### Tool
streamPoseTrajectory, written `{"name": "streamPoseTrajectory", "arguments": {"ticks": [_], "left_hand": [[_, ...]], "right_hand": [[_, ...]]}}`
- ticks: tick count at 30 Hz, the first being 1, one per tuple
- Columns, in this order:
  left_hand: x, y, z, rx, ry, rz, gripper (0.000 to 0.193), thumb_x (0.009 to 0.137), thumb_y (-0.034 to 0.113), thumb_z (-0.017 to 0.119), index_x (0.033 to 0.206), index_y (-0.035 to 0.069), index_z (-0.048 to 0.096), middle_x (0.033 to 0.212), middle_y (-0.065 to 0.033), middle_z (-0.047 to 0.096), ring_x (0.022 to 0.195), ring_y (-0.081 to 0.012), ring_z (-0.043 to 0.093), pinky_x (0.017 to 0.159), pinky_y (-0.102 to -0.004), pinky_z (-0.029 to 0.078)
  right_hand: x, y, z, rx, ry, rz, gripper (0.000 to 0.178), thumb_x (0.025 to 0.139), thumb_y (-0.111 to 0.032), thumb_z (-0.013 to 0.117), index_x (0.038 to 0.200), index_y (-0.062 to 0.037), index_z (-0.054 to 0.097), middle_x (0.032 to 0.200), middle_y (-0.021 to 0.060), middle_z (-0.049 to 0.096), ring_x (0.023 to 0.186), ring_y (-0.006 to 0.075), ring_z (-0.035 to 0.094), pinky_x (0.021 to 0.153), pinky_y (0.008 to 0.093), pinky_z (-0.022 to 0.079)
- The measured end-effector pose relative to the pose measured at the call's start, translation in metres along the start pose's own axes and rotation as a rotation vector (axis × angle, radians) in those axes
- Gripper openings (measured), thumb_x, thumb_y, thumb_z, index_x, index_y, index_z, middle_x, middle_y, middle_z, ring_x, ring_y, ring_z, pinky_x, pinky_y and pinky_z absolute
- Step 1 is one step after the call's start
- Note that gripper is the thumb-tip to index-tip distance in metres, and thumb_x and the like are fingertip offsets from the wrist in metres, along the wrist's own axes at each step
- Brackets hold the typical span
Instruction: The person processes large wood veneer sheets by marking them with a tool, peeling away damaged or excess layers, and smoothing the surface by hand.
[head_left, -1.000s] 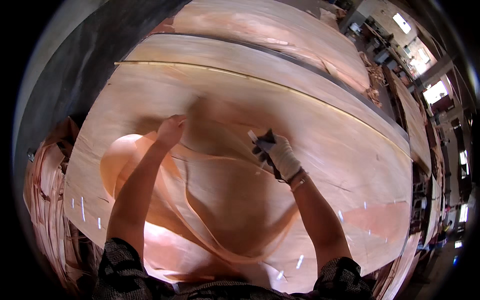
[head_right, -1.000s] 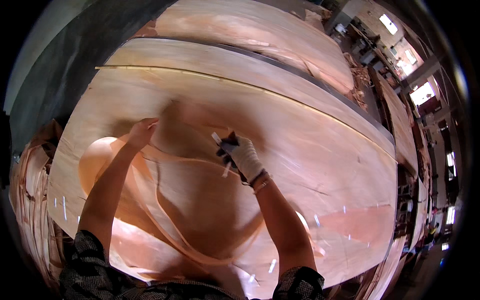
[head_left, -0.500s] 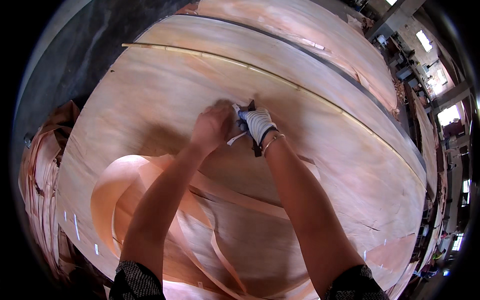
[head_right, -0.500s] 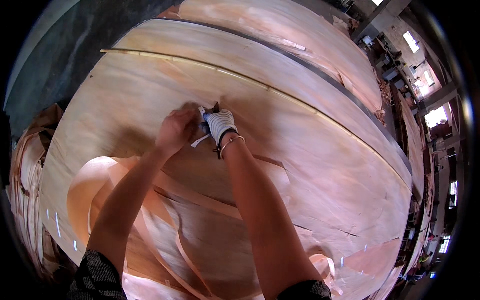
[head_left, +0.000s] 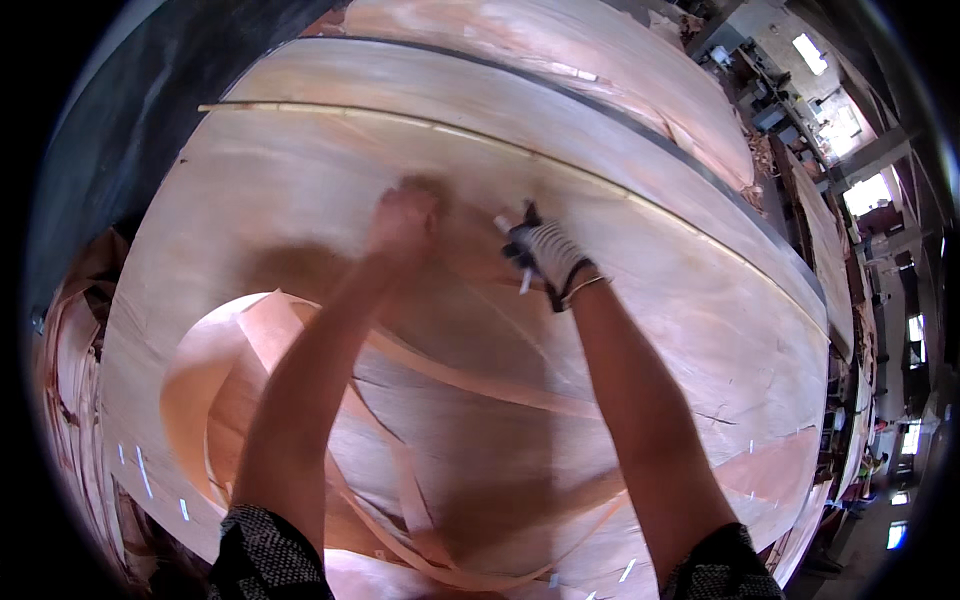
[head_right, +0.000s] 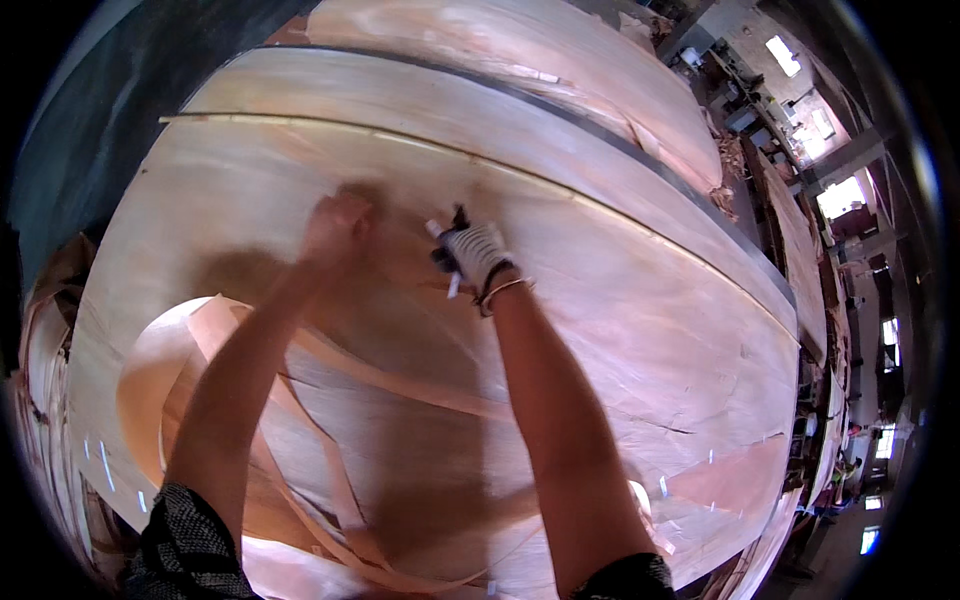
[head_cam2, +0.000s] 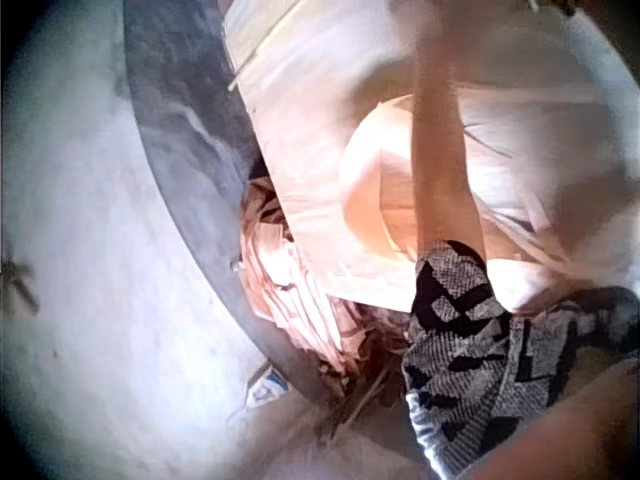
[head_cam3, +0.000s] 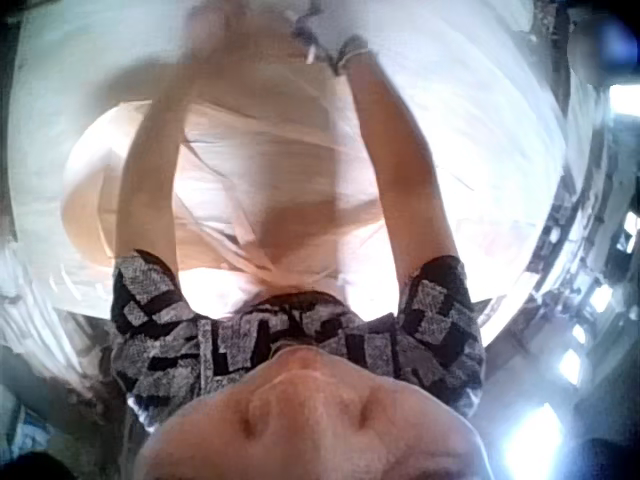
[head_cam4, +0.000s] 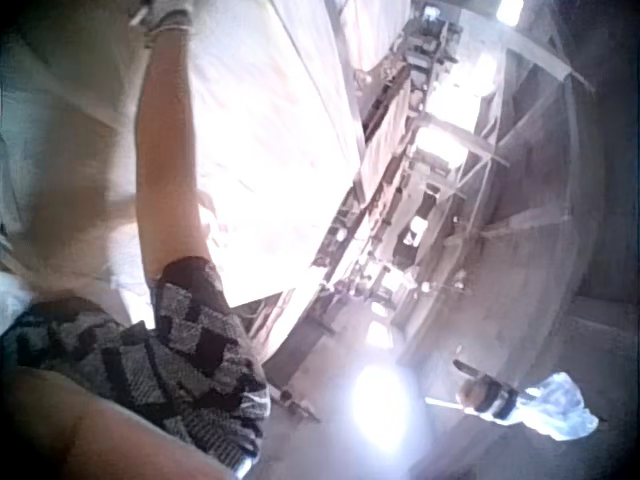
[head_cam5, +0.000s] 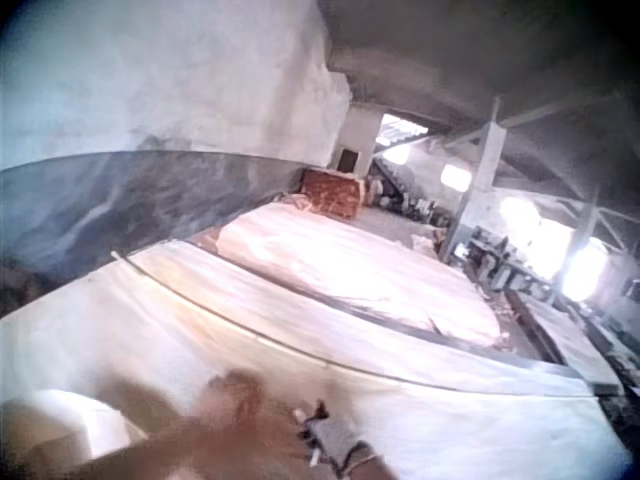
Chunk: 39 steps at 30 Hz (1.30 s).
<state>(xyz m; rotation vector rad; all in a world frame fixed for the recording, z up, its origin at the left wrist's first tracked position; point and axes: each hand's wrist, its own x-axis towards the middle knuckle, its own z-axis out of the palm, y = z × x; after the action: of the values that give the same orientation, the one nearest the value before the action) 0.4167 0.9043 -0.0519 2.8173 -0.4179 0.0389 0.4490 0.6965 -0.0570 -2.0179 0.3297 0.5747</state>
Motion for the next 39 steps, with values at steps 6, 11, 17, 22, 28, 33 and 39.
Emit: {"name": "streamPoseTrajectory", "arguments": {"ticks": [6,11,17,22,28,33,39], "left_hand": [[0.004,0.062,0.073,0.055,0.299,0.405,0.036,0.077,0.013,0.050,0.113,0.008,0.055,0.121,-0.0040,0.052,0.118,-0.0220,0.042,0.103,-0.0384,0.028],[0.021,0.056,0.054,0.214,-0.042,0.551,0.031,0.076,0.013,0.053,0.105,0.002,0.058,0.112,-0.0136,0.055,0.114,-0.0249,0.046,0.101,-0.0383,0.030],[-0.039,0.093,0.065,-0.360,0.306,0.260,0.034,0.078,0.014,0.051,0.110,0.002,0.056,0.119,-0.0153,0.051,0.115,-0.0243,0.043,0.101,-0.0377,0.029],[-0.059,0.091,0.059,0.038,0.148,0.347,0.037,0.084,0.017,0.048,0.118,0.002,0.050,0.126,-0.0106,0.048,0.121,-0.0241,0.039,0.101,-0.0372,0.028],[-0.037,0.126,0.060,-0.158,0.173,0.155,0.039,0.083,0.020,0.050,0.121,0.009,0.050,0.129,-0.0008,0.045,0.123,-0.0209,0.037,0.105,-0.0452,0.019],[-0.014,0.180,0.082,0.097,0.196,0.412,0.038,0.082,0.019,0.051,0.120,0.012,0.051,0.128,0.0019,0.047,0.123,-0.0201,0.038,0.102,-0.0497,0.020],[-0.060,0.115,0.047,-0.349,0.190,0.117,0.038,0.082,0.019,0.053,0.118,0.010,0.051,0.124,-0.0081,0.048,0.121,-0.0257,0.039,0.099,-0.0502,0.024]], "right_hand": [[0.038,0.063,-0.012,-0.516,0.148,-0.227,0.031,0.080,-0.034,0.062,0.080,-0.0032,0.060,0.060,0.0101,0.057,0.053,0.0217,0.056,0.048,0.0340,0.046],[0.009,0.058,-0.052,-0.350,0.075,-0.165,0.036,0.081,-0.034,0.058,0.087,0.0015,0.062,0.071,0.0194,0.063,0.068,0.0320,0.062,0.058,0.0373,0.050],[-0.055,0.078,-0.004,-0.185,0.118,-0.099,0.031,0.076,-0.032,0.061,0.088,-0.0028,0.062,0.072,0.0166,0.063,0.068,0.0278,0.062,0.064,0.0349,0.050],[-0.080,0.085,-0.016,-0.979,0.319,-0.583,0.032,0.078,-0.034,0.059,0.086,-0.0024,0.061,0.071,0.0178,0.064,0.072,0.0347,0.063,0.062,0.0393,0.051],[-0.092,0.081,-0.048,0.225,0.146,0.126,0.032,0.080,-0.034,0.059,0.086,-0.0019,0.061,0.065,0.0161,0.061,0.062,0.0275,0.063,0.051,0.0361,0.048],[-0.054,0.131,-0.081,-0.181,0.308,0.142,0.030,0.077,-0.030,0.063,0.083,-0.0010,0.059,0.059,0.0085,0.058,0.043,0.0165,0.054,0.039,0.0288,0.042],[-0.150,0.142,-0.075,-0.502,0.225,-0.163,0.027,0.080,-0.030,0.053,0.083,-0.0041,0.061,0.057,0.0116,0.056,0.048,0.0210,0.054,0.049,0.0343,0.043]]}}
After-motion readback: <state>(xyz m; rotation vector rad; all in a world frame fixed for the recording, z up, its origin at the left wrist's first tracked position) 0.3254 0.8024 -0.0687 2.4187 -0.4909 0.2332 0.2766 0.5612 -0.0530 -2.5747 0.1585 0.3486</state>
